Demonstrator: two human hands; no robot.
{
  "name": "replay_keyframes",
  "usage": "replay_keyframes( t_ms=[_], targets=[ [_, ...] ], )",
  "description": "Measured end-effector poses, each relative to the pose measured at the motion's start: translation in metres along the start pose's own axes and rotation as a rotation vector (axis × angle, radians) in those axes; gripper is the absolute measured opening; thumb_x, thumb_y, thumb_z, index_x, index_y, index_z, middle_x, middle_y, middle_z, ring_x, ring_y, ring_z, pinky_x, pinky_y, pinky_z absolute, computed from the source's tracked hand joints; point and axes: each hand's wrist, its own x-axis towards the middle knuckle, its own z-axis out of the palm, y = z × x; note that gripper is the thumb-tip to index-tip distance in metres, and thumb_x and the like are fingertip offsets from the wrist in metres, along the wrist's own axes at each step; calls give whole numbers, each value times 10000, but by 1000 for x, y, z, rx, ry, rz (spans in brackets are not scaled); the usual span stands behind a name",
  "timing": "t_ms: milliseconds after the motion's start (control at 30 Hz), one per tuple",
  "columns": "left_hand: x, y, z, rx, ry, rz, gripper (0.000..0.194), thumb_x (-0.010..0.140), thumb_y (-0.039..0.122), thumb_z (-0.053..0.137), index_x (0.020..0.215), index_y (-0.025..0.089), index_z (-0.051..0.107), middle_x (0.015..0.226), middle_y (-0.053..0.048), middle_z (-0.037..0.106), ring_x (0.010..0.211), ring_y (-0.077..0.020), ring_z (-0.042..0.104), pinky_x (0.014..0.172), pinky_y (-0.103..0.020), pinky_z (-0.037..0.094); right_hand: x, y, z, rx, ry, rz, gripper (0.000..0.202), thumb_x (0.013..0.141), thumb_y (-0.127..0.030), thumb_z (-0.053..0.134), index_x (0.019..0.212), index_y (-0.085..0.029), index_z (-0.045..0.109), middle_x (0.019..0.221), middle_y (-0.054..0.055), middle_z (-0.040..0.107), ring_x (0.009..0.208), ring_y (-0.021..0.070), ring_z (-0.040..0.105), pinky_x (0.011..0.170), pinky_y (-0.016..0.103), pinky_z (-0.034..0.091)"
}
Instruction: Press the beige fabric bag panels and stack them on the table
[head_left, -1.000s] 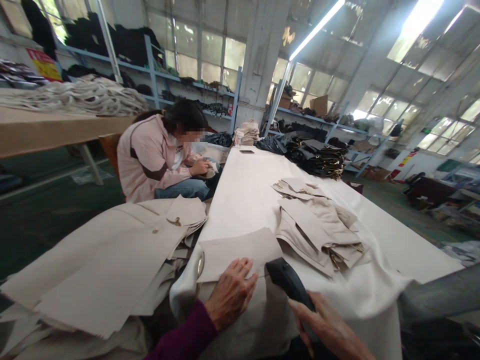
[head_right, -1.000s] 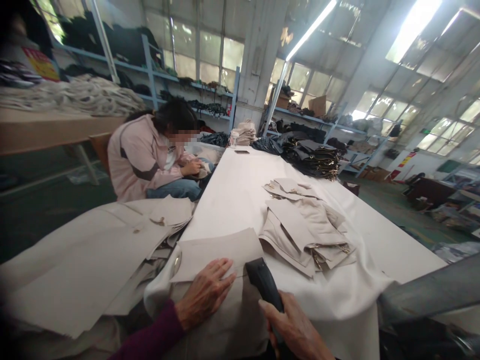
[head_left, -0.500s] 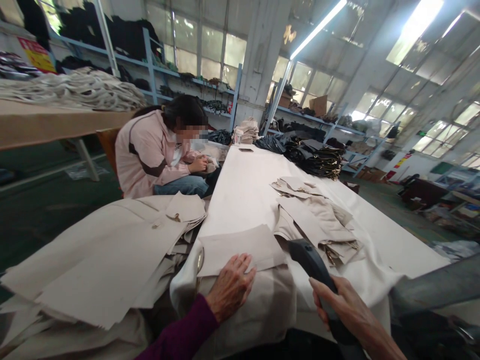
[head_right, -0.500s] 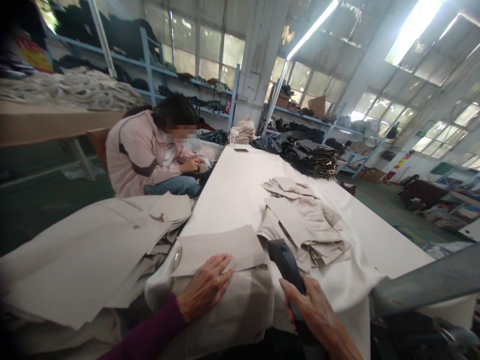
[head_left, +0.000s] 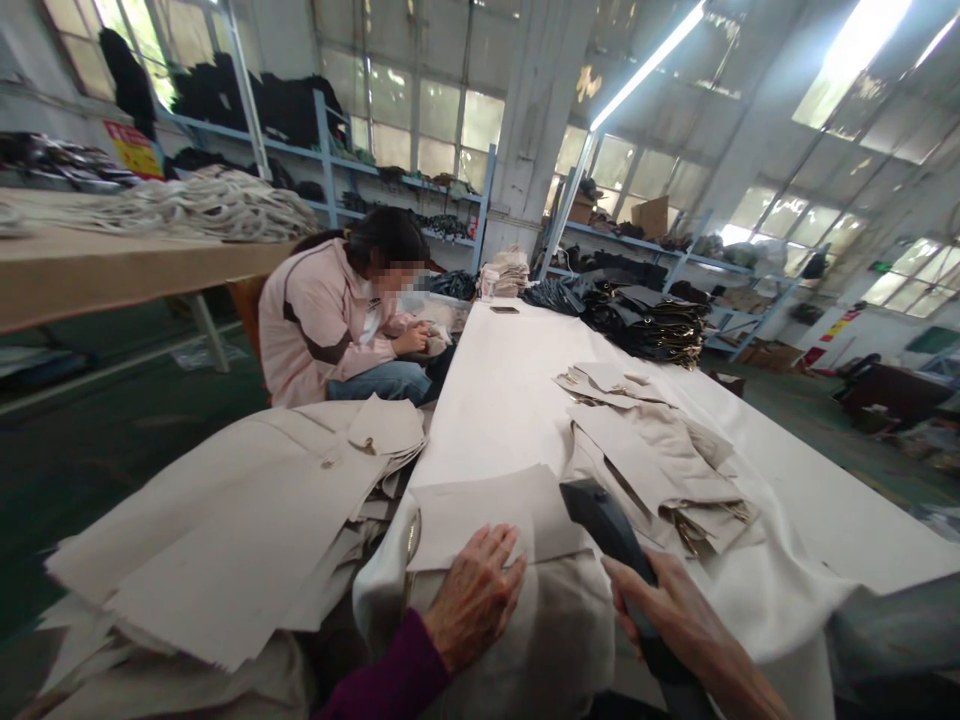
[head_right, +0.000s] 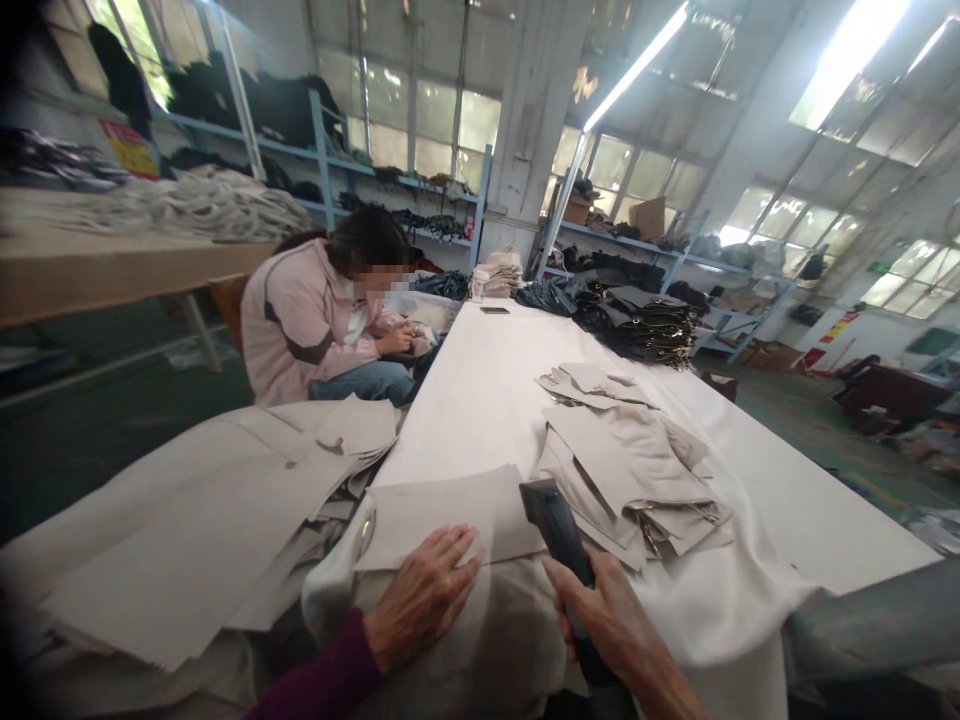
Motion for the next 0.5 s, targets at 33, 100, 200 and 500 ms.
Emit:
replay_keyframes(
  t_ms=[33,100,200,500],
  targets=[
    [0,0,-1,-4,0,-1,334,877,240,456,1192,188,555,1332,-121,510,1258,-270,426,1073,-438,310,3,-5,-1,-21,7,-21,346,830,-484,487,645,-192,476,421,-54,507,339,91,478,345,182,407],
    [0,0,-4,-11,-8,0,339,873,262,468,1191,183,554,1323,-127,515,1251,-271,429,1070,-435,311,11,-13,1,-42,-14,-42,358,827,-493,490,639,-190,482,420,-50,512,334,90,481,343,181,403],
    [2,2,-12,-17,-17,6,347,861,283,490,1187,180,552,1303,-124,523,1232,-270,438,1061,-434,317,30,-24,12,-62,-92,-67,375,815,-515,501,631,-189,491,418,-51,510,328,89,476,342,182,401],
    [2,1,-25,30,-31,23,287,897,305,413,1101,168,562,1320,-132,494,1211,-264,435,1024,-439,337,88,-13,17,-55,-91,-5,437,825,-550,495,567,-197,508,424,-23,529,366,126,525,411,244,452]
  ],
)
